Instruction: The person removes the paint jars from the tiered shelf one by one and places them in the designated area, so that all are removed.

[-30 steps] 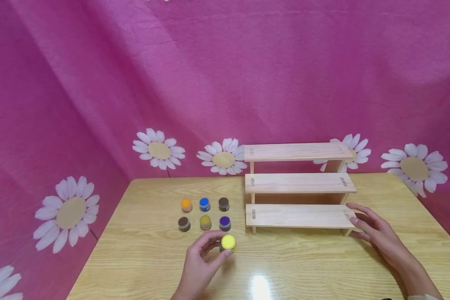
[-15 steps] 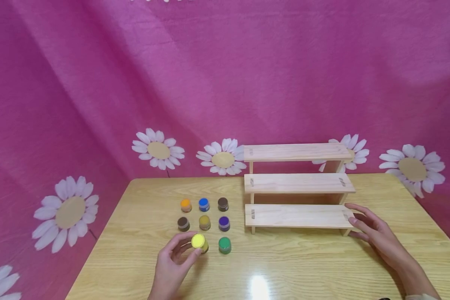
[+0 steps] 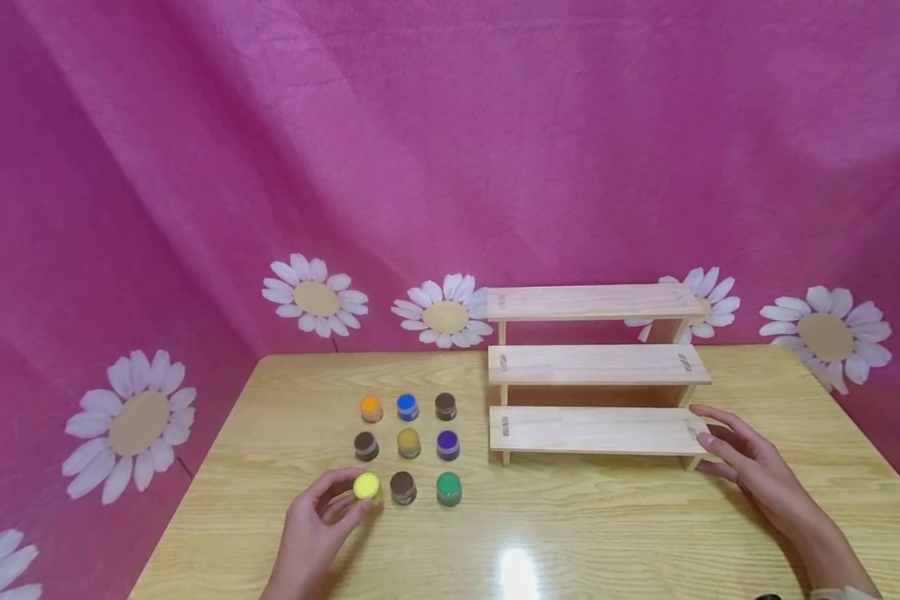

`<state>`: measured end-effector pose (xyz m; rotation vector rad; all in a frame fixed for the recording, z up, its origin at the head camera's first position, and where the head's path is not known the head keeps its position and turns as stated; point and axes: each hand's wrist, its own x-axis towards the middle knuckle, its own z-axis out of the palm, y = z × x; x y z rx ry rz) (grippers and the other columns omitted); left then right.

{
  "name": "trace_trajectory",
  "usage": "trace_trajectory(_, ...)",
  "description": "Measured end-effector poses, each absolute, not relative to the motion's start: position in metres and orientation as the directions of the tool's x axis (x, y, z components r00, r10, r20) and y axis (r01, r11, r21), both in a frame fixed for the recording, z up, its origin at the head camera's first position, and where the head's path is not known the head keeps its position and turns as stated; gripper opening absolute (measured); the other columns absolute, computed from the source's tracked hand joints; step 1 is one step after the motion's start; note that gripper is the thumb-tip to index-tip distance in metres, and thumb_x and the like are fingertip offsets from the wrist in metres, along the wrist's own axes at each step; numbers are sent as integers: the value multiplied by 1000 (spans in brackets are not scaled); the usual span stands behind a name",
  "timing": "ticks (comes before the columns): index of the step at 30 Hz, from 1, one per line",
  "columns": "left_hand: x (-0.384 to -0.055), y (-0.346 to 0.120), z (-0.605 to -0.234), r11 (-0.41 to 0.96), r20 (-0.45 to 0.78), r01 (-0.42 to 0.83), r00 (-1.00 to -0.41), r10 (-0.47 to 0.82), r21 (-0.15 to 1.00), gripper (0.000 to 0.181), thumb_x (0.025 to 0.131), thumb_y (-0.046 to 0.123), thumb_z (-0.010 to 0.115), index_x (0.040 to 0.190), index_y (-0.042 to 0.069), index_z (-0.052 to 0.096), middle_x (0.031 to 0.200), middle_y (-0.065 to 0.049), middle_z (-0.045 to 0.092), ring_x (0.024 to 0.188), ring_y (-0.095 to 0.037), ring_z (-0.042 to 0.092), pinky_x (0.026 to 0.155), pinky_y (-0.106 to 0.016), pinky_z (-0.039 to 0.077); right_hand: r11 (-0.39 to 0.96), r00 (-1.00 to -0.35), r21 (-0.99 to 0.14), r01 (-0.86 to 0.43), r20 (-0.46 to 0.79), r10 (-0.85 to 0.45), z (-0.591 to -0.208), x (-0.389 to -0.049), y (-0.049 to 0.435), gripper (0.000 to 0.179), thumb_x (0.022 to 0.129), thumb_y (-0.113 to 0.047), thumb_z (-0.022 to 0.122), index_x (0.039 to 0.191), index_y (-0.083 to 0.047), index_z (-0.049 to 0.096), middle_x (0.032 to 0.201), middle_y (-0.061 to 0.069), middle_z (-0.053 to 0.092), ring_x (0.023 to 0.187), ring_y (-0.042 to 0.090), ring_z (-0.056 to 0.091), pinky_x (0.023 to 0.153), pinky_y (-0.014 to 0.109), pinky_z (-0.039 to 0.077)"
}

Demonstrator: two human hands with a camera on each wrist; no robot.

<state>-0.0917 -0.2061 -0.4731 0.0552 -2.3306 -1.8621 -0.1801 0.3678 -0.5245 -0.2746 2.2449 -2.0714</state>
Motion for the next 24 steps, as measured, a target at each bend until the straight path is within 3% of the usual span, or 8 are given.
trace_trajectory(5, -95, -211, -480, 252, 55, 20, -990, -131, 967, 36, 85, -11, 77, 119, -6, 67, 122, -20, 68, 113, -30, 67, 92, -27, 58, 74, -983, -996, -57, 43, -179, -526, -178, 366, 48, 109, -13, 49, 157, -11, 40, 133, -10, 51, 109, 2, 63, 84, 28, 61)
trace_trajectory(14, -103, -218, -487, 317, -11, -61, -988, -155, 947, 35, 83, -13, 77, 116, -6, 69, 118, -18, 69, 109, -30, 69, 87, -26, 60, 76, -983, -995, -71, 57, -174, -527, -177, 364, 49, 109, -12, 50, 156, -9, 39, 131, -8, 54, 109, 3, 63, 85, 28, 61)
trace_trajectory(24, -111, -225, -488, 339, -15, -67, -988, -154, 938, 34, 83, -12, 77, 115, -7, 69, 120, -23, 69, 111, -36, 68, 88, -27, 59, 66, -983, -996, -66, 54, -175, -522, -179, 367, 48, 109, -11, 49, 156, -10, 40, 131, -7, 54, 108, 4, 64, 85, 28, 61)
